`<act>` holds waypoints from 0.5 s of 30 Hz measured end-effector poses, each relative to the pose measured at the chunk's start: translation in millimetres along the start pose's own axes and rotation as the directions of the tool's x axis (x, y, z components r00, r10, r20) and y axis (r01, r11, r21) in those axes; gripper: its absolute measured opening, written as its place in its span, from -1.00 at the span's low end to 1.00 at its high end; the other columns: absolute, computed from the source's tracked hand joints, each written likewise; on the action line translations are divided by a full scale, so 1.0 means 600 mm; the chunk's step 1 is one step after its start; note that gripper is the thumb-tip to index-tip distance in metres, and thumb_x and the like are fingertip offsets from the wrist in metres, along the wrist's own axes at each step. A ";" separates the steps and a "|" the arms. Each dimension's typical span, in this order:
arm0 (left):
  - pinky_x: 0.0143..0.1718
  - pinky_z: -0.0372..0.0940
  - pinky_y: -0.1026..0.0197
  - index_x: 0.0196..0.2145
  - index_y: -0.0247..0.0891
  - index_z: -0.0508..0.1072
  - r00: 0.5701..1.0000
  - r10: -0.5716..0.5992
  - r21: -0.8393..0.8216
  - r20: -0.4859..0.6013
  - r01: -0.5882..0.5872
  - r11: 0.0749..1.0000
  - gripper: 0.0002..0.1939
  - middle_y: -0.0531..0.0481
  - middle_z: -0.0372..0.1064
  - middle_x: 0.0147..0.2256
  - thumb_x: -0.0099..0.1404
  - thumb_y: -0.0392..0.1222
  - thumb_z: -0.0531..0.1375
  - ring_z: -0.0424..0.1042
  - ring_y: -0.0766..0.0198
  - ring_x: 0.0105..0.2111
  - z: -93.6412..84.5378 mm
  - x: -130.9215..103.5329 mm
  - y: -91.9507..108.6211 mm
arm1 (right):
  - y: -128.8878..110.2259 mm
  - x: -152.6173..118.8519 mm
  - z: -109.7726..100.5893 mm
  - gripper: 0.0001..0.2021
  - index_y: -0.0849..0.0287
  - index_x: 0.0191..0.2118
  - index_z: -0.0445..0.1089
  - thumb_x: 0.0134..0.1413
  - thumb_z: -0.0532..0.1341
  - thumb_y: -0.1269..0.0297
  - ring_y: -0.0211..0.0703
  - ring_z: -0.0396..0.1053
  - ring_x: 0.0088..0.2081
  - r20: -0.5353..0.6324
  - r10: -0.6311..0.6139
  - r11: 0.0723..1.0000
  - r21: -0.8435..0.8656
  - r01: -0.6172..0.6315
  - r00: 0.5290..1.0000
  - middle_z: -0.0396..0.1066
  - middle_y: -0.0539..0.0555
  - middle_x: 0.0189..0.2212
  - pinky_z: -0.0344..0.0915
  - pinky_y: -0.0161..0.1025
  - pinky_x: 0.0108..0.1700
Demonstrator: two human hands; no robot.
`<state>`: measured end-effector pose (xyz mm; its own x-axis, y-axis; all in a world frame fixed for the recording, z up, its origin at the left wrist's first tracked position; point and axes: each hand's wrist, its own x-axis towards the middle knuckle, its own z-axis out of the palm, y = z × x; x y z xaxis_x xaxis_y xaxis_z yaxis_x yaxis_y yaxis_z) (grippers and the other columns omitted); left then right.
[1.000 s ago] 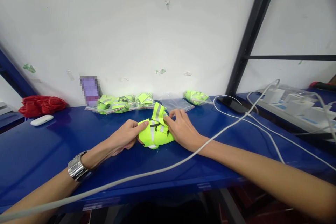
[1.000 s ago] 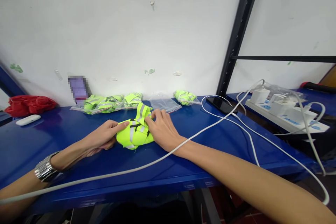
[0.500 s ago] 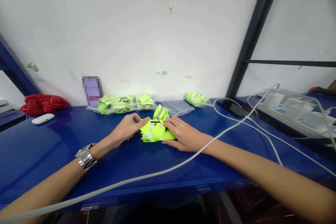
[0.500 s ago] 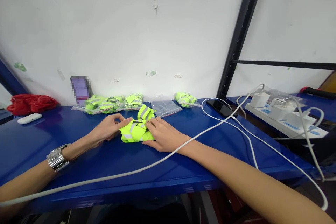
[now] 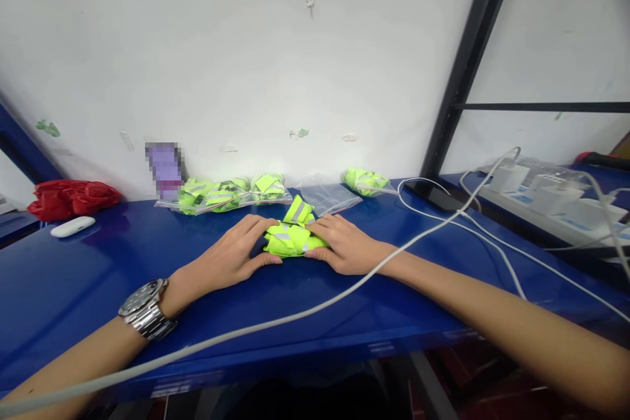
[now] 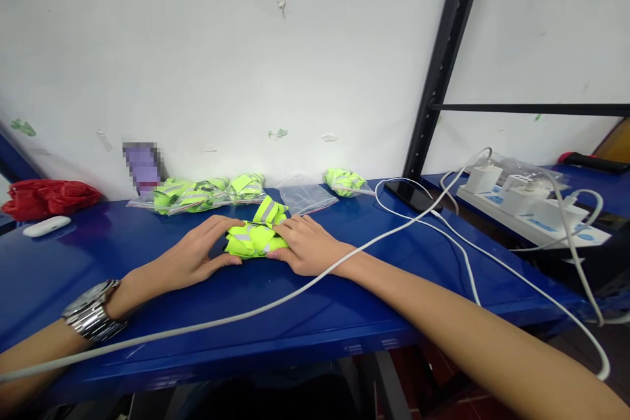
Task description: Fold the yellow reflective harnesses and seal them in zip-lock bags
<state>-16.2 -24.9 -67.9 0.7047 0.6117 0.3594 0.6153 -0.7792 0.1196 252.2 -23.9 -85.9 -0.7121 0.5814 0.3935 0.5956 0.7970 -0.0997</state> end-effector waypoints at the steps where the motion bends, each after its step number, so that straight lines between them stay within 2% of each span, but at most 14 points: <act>1: 0.01 0.21 0.06 0.11 -0.28 0.20 1.000 -0.009 0.003 -0.010 0.009 1.000 -0.50 -0.21 0.28 -0.02 0.35 0.08 0.07 0.29 0.07 -0.02 0.003 0.002 0.002 | 0.000 0.000 -0.001 -0.60 0.29 0.02 0.29 0.29 0.02 0.06 0.04 0.27 -0.06 0.001 0.009 1.000 0.004 -0.009 1.000 0.37 0.27 -0.15 0.21 0.01 0.00; 6: -0.15 0.23 0.14 0.00 -0.27 0.25 0.991 -0.131 -0.061 -0.031 0.129 0.990 -0.61 -0.12 0.34 -0.16 0.39 0.07 0.00 0.34 0.15 -0.20 0.013 0.013 0.011 | 0.000 0.002 -0.002 -0.65 0.25 -0.15 0.34 0.34 -0.08 0.12 -0.05 0.22 -0.17 -0.022 0.063 0.998 0.028 -0.062 0.998 0.32 0.18 -0.27 0.20 -0.08 -0.08; 9: -0.33 0.17 0.24 -0.22 -0.27 0.29 0.979 -0.204 -0.124 0.005 0.203 0.971 -0.66 0.03 0.33 -0.39 0.38 0.08 -0.01 0.30 0.27 -0.42 0.009 0.016 0.018 | -0.001 0.008 0.000 -0.68 0.24 -0.24 0.33 0.35 -0.08 0.17 -0.09 0.24 -0.24 -0.041 0.083 0.994 0.073 -0.080 0.996 0.32 0.14 -0.34 0.18 -0.14 -0.13; 12: -0.48 0.06 0.29 -0.36 -0.28 0.29 0.964 -0.266 -0.194 0.015 0.264 0.945 -0.61 0.11 0.20 -0.55 0.37 0.12 -0.02 0.16 0.35 -0.55 0.004 0.019 0.025 | -0.005 0.014 -0.003 -0.67 0.23 -0.31 0.30 0.36 -0.09 0.18 -0.17 0.27 -0.36 0.001 0.138 0.971 0.197 -0.135 0.990 0.35 0.09 -0.41 0.14 -0.24 -0.26; 15: -0.53 0.03 0.31 -0.38 -0.32 0.36 0.946 -0.322 -0.288 0.035 0.318 0.903 -0.53 0.09 0.22 -0.56 0.35 0.17 -0.04 0.13 0.36 -0.56 0.002 0.023 0.031 | -0.011 0.020 -0.009 -0.64 0.21 -0.31 0.26 0.36 -0.13 0.11 -0.22 0.27 -0.43 0.034 0.233 0.931 0.280 -0.233 0.972 0.36 0.06 -0.43 0.08 -0.29 -0.37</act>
<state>5.6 -30.7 -62.0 0.4811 0.8344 0.2690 0.6781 -0.5487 0.4890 242.0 -23.1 -75.7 -0.5660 0.7563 0.3281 0.6166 0.6526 -0.4403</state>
